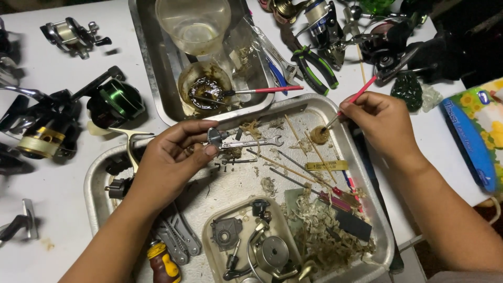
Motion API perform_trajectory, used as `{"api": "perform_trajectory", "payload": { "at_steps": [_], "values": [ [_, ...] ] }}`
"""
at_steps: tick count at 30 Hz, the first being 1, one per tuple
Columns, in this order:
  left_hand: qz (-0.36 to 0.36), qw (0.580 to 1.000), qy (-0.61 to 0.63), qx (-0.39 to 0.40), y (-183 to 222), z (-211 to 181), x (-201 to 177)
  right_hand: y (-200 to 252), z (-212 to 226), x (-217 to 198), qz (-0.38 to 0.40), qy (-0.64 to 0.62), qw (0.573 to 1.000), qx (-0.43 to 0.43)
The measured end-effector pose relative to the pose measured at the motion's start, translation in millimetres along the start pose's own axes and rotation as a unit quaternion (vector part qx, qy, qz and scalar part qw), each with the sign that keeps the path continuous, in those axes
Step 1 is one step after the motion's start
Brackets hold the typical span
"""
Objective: The person is assembling various internal parts of a fishing reel, including gears and pins, on a metal tray.
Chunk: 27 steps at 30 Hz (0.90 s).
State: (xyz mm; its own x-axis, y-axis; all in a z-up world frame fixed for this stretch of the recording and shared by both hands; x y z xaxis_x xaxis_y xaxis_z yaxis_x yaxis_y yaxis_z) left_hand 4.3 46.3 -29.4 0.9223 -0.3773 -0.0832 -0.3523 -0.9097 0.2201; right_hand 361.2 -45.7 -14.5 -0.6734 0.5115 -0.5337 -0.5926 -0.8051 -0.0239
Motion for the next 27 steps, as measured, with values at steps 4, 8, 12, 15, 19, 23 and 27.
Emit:
{"api": "perform_trajectory", "payload": {
  "at_steps": [4,8,12,15,19,23,27],
  "values": [
    [-0.011,1.000,0.000,0.012,1,0,2,2,4,-8,0.003,-0.012,1.000,-0.007],
    [-0.016,0.999,-0.014,0.028,6,-7,4,16,19,-14,-0.035,-0.037,0.997,-0.064],
    [-0.031,0.997,-0.052,0.054,10,-11,6,50,57,-2,-0.025,-0.087,0.972,-0.216],
    [-0.039,0.995,-0.056,0.069,11,-11,7,65,79,22,0.055,-0.177,0.909,-0.374],
    [-0.049,0.994,-0.039,0.086,13,-14,8,85,121,43,0.030,-0.078,0.853,-0.515],
    [-0.041,0.997,-0.017,0.066,14,-15,9,89,119,56,0.049,-0.067,0.829,-0.553],
    [-0.037,0.997,0.019,0.065,14,-14,11,91,116,61,0.050,-0.050,0.817,-0.573]
  ]
}}
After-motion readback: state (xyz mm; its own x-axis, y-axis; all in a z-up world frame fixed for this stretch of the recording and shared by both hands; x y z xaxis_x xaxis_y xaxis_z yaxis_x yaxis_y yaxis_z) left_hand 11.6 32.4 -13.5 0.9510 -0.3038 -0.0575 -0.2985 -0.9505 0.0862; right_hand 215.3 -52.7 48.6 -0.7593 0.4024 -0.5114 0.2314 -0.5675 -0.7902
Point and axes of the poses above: each hand's wrist, its own y-axis away from the middle knuckle, its own x-axis out of the palm, z = x × y, the point moved 3 cm from there along -y, towards the middle knuckle, and after that the axes turned 10 degrees about -z, right-handed, at the moved point
